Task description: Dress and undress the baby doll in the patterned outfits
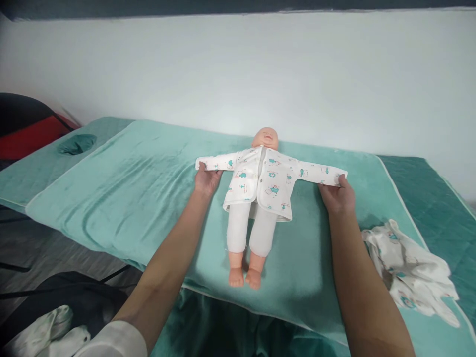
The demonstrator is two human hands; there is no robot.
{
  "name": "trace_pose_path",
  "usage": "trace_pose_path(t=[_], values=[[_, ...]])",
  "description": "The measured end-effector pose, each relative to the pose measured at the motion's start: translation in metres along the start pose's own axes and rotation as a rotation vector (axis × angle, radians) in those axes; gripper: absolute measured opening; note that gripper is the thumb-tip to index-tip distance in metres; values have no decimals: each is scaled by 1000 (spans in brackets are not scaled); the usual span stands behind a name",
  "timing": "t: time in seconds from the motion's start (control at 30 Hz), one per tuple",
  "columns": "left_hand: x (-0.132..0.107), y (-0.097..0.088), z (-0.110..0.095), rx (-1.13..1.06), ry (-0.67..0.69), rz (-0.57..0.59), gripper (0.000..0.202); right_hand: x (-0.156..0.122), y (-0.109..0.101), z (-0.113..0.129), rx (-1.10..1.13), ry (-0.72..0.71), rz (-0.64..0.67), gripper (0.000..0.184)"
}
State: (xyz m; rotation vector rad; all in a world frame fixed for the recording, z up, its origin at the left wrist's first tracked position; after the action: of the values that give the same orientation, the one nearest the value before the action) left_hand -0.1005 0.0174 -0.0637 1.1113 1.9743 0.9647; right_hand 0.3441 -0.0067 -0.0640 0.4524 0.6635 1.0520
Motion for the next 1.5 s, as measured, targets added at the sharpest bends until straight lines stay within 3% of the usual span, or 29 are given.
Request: trace_pose_path(t=[0.2,0.57,0.67,0.77,0.87,1.03,1.1,1.2,1.33,1.5], values=[[5,-5,-4,-10,27,-23,39,5,-5,0,39,-30,-62,36],[19,-14,-20,45,156,-88,39,2,0,2,-68,-91,34,14],[20,-16,-25,241,217,-71,36,1,-10,13,-134,-196,-97,14],[13,-20,-31,458,362,-79,26,-10,-20,25,-226,-391,-297,21],[-2,-24,-36,583,517,-115,18,-30,-14,25,-280,-566,-352,32],[-29,-14,-41,869,756,9,33,-79,40,-8,-603,-741,-88,36],[-42,-7,-42,974,837,94,34,-101,62,-25,-710,-725,34,36],[-65,0,-39,1009,846,205,29,-127,83,-44,-772,-622,223,34],[-103,2,-35,1006,749,356,20,-147,87,-56,-770,-515,374,35],[-144,-2,-29,1109,591,581,12,-164,72,-67,-737,-451,403,47]])
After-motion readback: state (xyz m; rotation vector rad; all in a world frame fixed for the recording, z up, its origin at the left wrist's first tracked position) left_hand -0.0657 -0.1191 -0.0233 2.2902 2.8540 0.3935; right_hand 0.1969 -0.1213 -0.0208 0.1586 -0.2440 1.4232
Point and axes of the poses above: each hand's wrist, its own x-axis towards the middle knuckle, its own y-axis out of the palm, z = x × y, the point moved 5 cm from there along x, towards the middle knuckle, and after that the axes turned 9 degrees about y, right-handed, at the moved point
